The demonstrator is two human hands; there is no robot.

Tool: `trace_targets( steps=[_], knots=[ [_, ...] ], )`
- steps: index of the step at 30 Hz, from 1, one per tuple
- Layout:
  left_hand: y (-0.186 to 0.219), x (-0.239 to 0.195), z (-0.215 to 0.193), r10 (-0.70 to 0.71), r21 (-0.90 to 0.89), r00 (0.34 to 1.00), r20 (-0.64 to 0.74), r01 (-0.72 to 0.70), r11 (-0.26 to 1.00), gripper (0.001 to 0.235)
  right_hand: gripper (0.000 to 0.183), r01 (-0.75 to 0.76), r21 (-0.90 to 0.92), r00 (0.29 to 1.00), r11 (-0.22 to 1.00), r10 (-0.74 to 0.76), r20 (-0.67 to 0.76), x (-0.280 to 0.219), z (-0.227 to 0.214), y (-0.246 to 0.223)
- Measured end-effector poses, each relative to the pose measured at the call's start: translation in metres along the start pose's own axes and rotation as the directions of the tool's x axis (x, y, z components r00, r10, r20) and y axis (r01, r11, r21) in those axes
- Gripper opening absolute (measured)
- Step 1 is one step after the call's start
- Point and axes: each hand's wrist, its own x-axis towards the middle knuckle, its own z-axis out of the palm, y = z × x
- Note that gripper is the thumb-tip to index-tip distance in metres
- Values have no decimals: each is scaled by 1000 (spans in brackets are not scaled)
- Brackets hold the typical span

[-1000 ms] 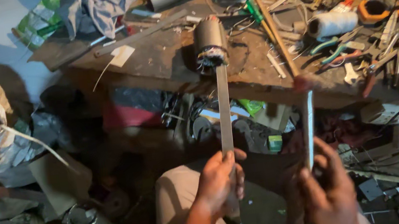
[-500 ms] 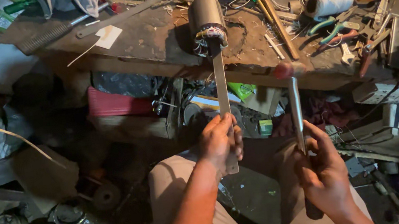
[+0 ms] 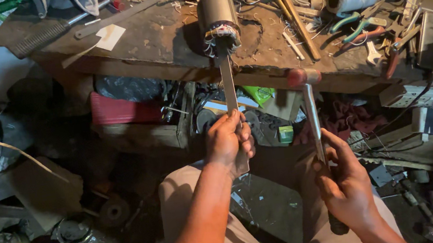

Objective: The person uses a flat metal bar and a hammer to repeatedly tap the stator of an electrical motor on a cluttered workbench. The person rotates the motor between strikes to work on different sections of the stator.

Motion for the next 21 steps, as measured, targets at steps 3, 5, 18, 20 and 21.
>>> trace_targets(
  steps=[3, 5, 18, 20, 21],
  knots=[
    [-1, -2, 3, -14, -25, 999, -40, 13, 1000, 21, 70, 2, -10, 1000, 1000, -2, 13, 5, 1, -2],
    [-3, -2, 3, -7, -82, 1000, -17, 5, 997, 21, 67, 27, -42, 999, 999, -26, 30, 13, 1, -6],
    [-16, 3, -24, 68, -546, 935, 349, 144, 825, 27, 66, 575, -455, 817, 680, -500, 287, 108, 69, -15],
    [-20, 7, -27, 68, -568, 917, 394, 185, 802, 26, 65, 521, -493, 851, 697, -466, 242, 106, 69, -16],
    [-22, 9, -30, 69, -579, 908, 413, 204, 789, 26, 64, 501, -491, 862, 712, -459, 215, 104, 70, -17]
  ],
)
